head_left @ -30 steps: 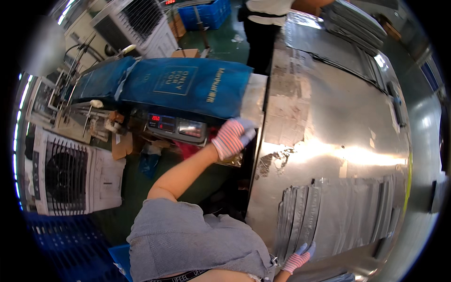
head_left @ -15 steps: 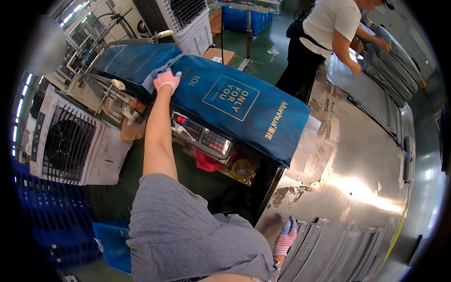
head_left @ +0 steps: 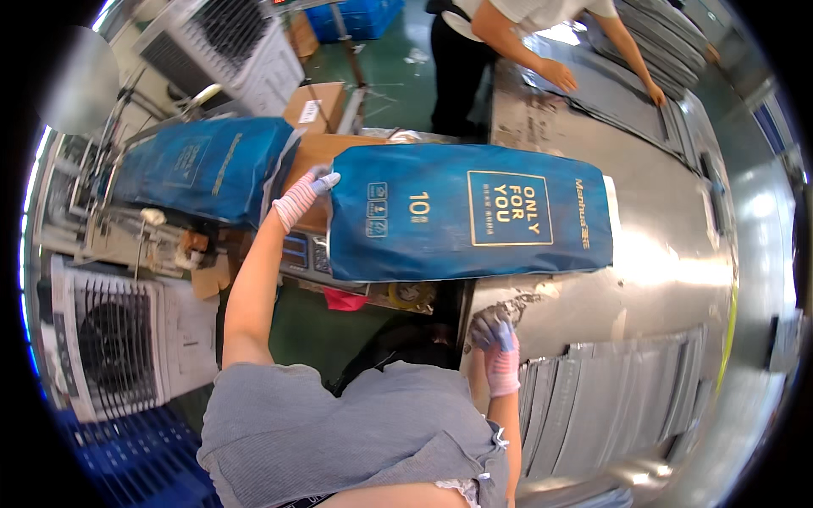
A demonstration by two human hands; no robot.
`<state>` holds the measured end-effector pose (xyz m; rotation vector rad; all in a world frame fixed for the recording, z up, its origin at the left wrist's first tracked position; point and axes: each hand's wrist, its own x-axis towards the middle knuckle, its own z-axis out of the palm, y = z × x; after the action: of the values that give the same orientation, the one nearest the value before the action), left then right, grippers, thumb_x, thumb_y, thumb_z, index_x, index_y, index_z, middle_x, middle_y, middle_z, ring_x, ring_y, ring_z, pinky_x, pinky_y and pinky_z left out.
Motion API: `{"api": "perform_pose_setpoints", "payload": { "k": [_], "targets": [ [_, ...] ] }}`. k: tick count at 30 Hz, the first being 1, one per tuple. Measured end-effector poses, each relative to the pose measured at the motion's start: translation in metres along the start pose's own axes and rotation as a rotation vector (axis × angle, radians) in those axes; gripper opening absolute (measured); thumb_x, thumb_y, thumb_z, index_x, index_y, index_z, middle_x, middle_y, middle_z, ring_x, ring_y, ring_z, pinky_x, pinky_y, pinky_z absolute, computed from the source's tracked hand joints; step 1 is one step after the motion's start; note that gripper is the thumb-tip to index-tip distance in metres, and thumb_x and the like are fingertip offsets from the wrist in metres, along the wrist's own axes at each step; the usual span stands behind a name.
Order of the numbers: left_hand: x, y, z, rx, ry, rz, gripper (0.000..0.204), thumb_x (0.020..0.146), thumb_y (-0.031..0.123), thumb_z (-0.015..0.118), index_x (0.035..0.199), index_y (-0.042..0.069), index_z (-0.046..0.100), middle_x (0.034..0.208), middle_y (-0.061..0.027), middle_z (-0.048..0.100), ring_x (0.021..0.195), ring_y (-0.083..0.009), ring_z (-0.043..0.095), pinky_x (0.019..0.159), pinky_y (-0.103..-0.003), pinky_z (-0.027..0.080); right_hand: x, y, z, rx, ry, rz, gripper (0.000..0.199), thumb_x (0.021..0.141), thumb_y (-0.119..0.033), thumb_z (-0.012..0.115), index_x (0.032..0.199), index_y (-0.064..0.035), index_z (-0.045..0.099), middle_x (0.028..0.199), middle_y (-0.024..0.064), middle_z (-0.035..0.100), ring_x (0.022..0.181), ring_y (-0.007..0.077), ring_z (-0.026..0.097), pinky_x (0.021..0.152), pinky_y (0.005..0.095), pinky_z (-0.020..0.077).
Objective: The person places folded gray items into blue poly mailers labeled 'ONLY FOR YOU', seals them, and stacks the finished packages on a metal table. The person also places some sealed packages into a cardboard box.
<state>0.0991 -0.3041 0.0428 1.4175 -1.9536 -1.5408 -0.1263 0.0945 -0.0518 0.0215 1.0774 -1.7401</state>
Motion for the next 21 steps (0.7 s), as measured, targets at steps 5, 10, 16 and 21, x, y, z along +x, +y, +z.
{"api": "perform_pose_setpoints", "payload": {
  "k": [5,10,16,21],
  "targets": [
    [0.062,0.012,0.092,-0.420,-0.153,0.175,0.042,0.087,0.034,0.055,0.115,0.002,0.055,0.106,-0.0043,0.059,0.100,-0.0122,0.052,0.092,-0.024,0.038,0.012,0.020,0.015,0.345,-0.011,0.111,0.070,0.084,-0.038,0.059,0.138,-0.0122,0.024,0.138,0.0168,0.030,0.126,0.0332,0.033,0.099,0.0496,0.0330],
    [0.003,0.051,0.189,-0.613,-0.506,0.196,0.044,0.086,0.032,0.056,0.120,0.004,0.051,0.111,-0.0046,0.056,0.105,-0.0149,0.049,0.095,-0.029,0.036,0.012,-0.007,0.029,0.599,-0.005,-0.064,0.071,0.081,-0.048,0.058,0.136,-0.0116,0.031,0.139,0.0095,0.032,0.124,0.0306,0.034,0.100,0.0501,0.0314],
    [-0.048,0.052,0.236,-0.489,-0.760,0.224,0.069,0.080,0.028,0.063,0.136,0.006,0.032,0.130,-0.0071,0.043,0.121,-0.0183,0.038,0.101,-0.033,0.031,-0.040,-0.071,-0.012,0.421,0.264,-0.273,0.064,0.082,-0.047,0.058,0.130,-0.0083,0.041,0.130,0.0098,0.047,0.115,0.0286,0.047,0.098,0.0453,0.0373],
    [-0.091,0.086,0.249,-0.711,-0.939,0.297,0.082,0.069,0.003,0.069,0.139,0.010,0.028,0.136,-0.0067,0.035,0.122,-0.0194,0.037,0.100,-0.034,0.033,-0.088,-0.123,-0.018,0.448,0.329,-0.281,0.059,0.081,-0.048,0.056,0.123,-0.0077,0.048,0.123,0.0102,0.052,0.112,0.0278,0.050,0.097,0.0436,0.0387]
  ]
}}
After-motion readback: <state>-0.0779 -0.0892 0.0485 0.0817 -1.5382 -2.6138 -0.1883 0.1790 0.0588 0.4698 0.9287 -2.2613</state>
